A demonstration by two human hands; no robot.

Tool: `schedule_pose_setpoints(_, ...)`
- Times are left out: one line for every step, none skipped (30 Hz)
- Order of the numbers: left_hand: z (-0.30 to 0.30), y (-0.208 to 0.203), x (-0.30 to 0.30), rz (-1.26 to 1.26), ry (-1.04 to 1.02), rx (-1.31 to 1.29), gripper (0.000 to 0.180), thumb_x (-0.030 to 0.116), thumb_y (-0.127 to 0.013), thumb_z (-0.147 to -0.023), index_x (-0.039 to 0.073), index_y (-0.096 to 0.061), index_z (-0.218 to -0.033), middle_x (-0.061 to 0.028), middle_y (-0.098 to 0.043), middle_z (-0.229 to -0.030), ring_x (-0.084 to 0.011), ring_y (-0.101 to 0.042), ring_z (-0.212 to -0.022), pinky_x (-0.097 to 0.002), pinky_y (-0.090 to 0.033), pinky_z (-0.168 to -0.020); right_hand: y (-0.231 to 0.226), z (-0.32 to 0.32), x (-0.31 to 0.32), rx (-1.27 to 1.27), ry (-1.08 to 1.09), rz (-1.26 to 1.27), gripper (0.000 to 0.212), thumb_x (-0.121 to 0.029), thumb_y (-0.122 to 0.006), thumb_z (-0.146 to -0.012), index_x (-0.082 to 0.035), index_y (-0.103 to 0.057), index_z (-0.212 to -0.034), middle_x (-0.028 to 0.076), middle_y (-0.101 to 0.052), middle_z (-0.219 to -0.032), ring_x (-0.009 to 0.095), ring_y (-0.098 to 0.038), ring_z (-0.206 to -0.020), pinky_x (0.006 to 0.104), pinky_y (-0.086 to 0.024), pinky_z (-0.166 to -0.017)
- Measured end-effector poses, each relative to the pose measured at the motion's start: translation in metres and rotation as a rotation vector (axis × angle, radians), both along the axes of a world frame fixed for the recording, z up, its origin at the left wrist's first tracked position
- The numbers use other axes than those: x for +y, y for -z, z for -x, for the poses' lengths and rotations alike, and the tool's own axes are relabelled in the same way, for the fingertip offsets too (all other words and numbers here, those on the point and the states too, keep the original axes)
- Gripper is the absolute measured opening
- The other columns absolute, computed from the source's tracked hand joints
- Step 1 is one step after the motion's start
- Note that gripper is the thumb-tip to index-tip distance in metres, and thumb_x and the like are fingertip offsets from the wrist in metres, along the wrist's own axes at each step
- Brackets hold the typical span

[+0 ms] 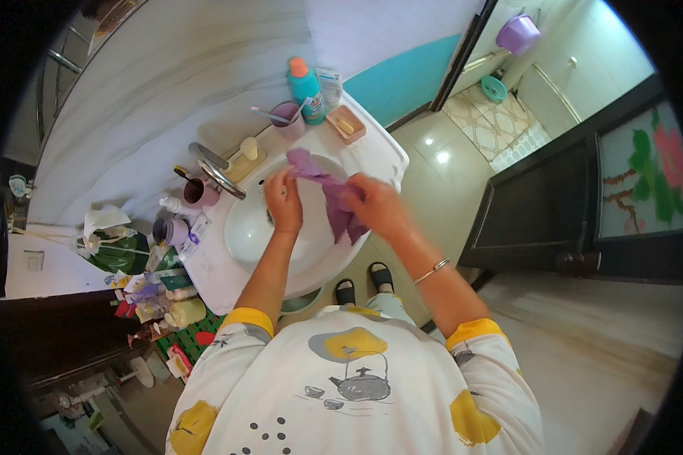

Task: The person washes a purple cloth by hand in a bathroom sink. They repeatedly wet, scrub, and wring the cloth under running water, then place it on the sink edge.

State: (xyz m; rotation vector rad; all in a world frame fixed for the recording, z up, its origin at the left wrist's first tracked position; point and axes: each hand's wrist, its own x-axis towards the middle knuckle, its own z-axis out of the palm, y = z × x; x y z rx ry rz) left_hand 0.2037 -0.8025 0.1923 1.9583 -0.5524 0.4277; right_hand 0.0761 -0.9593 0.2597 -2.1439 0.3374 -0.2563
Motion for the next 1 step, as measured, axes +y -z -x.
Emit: schedule_pose_setpoints(-0.0008, 0.0, -0.002, 0.002, 0.01, -0.003, 0.018, 0.016, -0.055, -0.082, 0.008, -0.063, -0.095, -0.0131, -0.058, -0.093, -0.0291, -0.053, -0.094, -0.0404, -0.042, -0.081, 0.0002, 0.0015, 0.0161, -0.092, -0.016, 0.073, 0.023, -0.024, -0.066, -0.079, -0.005, -0.06, -0.091, 0.004, -0.061, -0.072, 0.016, -0.055, -0.064, 0.0264, -0.046, -0.063)
